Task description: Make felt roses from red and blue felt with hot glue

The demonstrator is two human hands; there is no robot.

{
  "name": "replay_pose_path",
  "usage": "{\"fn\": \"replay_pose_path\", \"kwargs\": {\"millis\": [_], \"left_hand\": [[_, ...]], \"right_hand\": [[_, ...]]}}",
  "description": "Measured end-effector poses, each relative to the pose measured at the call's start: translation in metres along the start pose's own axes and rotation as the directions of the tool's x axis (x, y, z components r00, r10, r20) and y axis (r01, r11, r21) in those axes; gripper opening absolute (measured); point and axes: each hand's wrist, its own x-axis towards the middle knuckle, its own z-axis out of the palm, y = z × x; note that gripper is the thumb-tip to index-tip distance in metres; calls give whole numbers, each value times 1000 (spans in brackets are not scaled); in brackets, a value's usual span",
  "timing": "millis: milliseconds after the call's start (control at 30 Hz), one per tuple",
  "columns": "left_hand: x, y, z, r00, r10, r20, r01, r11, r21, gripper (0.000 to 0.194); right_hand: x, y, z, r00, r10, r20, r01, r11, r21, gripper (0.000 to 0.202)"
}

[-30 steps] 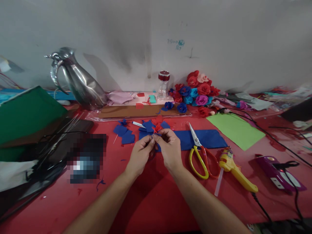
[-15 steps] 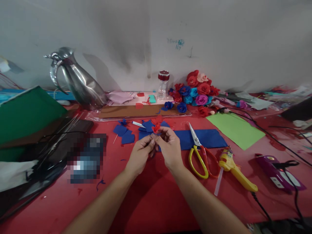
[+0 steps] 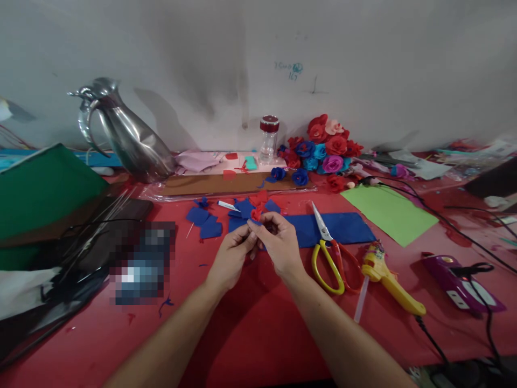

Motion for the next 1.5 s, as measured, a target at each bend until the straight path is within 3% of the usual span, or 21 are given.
{"fn": "replay_pose_path", "kwargs": {"millis": [167,300,400,533,800,1033,1133,1300,1500], "left_hand": [[7,1,-3,981,41,-192,-64,991,-118,20],[10,3,-8,956,74,-283,-122,980,-156,14],[10,4,-10,964,51,-260,-113,967,-229,13],[10,4,-10,985,-24,-173,-36,942,-333,17],[10,4,-13,992,-40,-119,1,949,-316,17],[8,7,-13,992,-73,-105,43,962,-269,21],[8,6,-12,981,18,-194,-59,977,-206,20],[7,5,-11,918,195,-344,-206,978,4,20],[3,3,-13,892,306,-332,-235,943,237,16]], "right_hand": [[0,1,3,1000,-7,-28,7,1000,-18,25],[0,6,6,996,40,82,-41,999,4,21],[0,11,6,982,58,179,-62,998,15,20],[1,14,5,979,62,195,-67,998,18,17],[1,16,4,966,82,243,-83,997,-5,13],[0,14,4,969,0,248,29,993,-111,13],[-1,15,4,976,-52,212,88,982,-166,12],[-4,17,5,980,-110,165,154,947,-282,11],[-7,19,7,971,-180,155,221,924,-311,11]]}}
